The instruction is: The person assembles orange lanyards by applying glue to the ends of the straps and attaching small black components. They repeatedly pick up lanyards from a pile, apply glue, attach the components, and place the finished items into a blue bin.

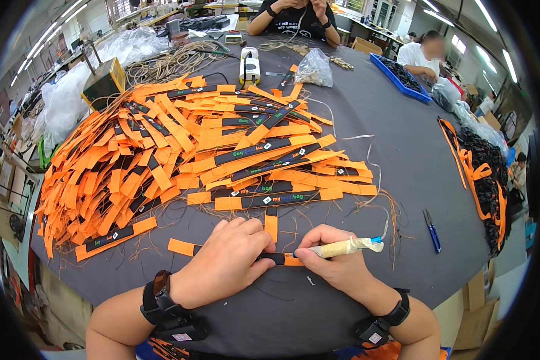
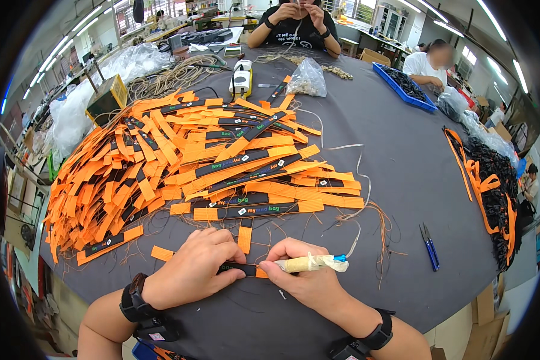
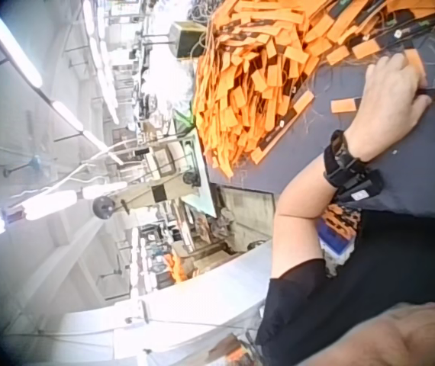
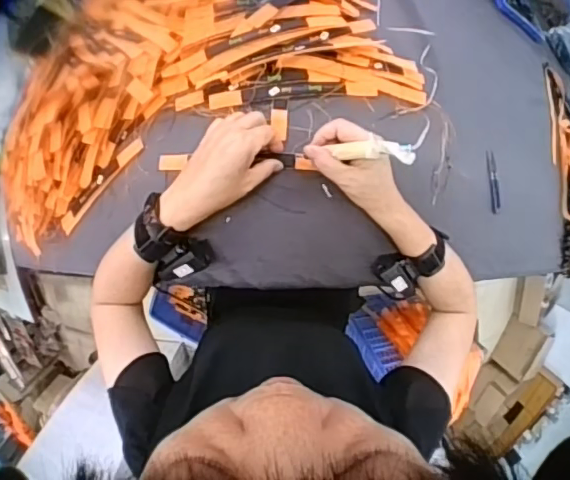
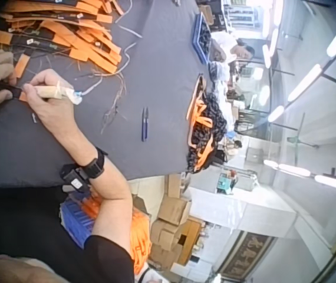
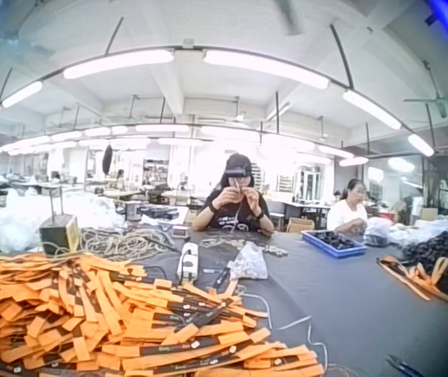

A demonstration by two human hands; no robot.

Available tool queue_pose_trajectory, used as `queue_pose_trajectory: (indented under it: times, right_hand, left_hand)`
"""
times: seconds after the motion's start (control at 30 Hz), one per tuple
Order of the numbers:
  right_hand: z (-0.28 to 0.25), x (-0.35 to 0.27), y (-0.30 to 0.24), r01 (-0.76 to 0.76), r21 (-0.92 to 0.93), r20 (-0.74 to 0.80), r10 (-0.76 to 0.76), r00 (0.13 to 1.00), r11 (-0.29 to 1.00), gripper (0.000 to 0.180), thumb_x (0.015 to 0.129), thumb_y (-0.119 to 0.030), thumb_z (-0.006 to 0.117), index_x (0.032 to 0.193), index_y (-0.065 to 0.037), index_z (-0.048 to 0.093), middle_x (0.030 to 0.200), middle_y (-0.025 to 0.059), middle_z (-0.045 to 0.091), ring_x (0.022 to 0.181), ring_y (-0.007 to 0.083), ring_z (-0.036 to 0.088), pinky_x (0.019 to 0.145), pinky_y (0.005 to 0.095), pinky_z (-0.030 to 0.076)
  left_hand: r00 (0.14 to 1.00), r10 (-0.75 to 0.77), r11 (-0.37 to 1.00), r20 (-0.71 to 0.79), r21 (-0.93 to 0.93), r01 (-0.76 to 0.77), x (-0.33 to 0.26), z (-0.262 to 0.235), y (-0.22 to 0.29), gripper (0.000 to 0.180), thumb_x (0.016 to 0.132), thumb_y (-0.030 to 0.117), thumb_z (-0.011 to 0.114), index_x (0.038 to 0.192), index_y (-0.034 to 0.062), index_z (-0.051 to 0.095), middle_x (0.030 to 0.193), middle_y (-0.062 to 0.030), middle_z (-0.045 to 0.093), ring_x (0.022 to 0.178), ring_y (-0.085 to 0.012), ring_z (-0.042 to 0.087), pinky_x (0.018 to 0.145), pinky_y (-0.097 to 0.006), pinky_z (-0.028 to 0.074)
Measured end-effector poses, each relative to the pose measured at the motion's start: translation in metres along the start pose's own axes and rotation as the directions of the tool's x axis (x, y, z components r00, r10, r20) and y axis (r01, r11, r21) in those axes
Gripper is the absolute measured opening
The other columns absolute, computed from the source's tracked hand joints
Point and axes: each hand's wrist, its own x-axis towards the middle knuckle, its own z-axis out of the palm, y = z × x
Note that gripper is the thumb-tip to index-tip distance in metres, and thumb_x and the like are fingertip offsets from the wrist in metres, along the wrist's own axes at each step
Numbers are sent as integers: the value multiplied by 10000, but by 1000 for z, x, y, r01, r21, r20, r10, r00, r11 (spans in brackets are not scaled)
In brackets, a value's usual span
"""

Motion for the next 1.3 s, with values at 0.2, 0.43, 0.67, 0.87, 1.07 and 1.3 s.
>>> queue_pose_trajectory:
  times: [0.2, 0.43, 0.67, 0.87, 1.07, 1.3]
  right_hand:
    - [1, 1, 0, 7, 17, 5, -7, 1000, 1000, 142, 863, -116, 753, 832, -20, 652, 705, 3, 634, 604, 42, 531, 529, 220, 409]
    - [-3, -1, 1, -76, 233, -65, 93, 994, 970, 123, 910, -108, 704, 883, -12, 633, 741, 17, 657, 662, 62, 607, 576, 214, 477]
    - [-26, -1, -6, 19, 569, -271, 166, 948, 822, 111, 967, -126, 618, 922, -35, 572, 770, 64, 650, 673, 148, 679, 581, 266, 550]
    - [-33, -2, -9, 38, 633, -292, 193, 937, 773, 118, 975, -135, 607, 912, -47, 562, 769, 55, 643, 660, 147, 676, 568, 270, 543]
    - [-32, -3, -10, 21, 625, -240, 166, 956, 780, 101, 964, -122, 618, 925, -37, 578, 782, 46, 639, 673, 131, 672, 576, 263, 541]
    - [-12, -13, -13, -38, 272, -2, 40, 999, 962, 124, 897, -122, 702, 861, -31, 625, 745, 22, 656, 641, 83, 615, 570, 230, 486]
  left_hand:
    - [1000, -7, 1000, -2, -9, 7, 0, 0, 0, 188, 827, 187, 755, 937, 56, 676, 927, -77, 602, 966, -269, 563, 874, -372, 411]
    - [999, -5, 999, -38, -35, 4, -1, 0, 1, 234, 816, 163, 760, 1000, 56, 661, 915, -75, 589, 947, -267, 561, 861, -367, 414]
    - [947, 316, 941, -60, 143, -305, 4, 5, 10, 284, 797, 128, 732, 1058, 51, 652, 898, -65, 550, 845, -240, 567, 766, -358, 473]
    - [923, 377, 845, 75, 381, -375, 7, 18, 20, 151, 819, 126, 615, 955, 60, 629, 870, -51, 522, 794, -214, 570, 674, -312, 501]
    - [956, 288, 941, -49, 200, -273, 9, 24, 13, 84, 819, 81, 663, 872, 46, 608, 853, -81, 551, 796, -256, 600, 678, -354, 513]
    - [996, 80, 968, -38, -236, -87, 13, 8, 1, 59, 864, 60, 674, 885, 20, 636, 858, -114, 622, 816, -299, 628, 708, -373, 509]
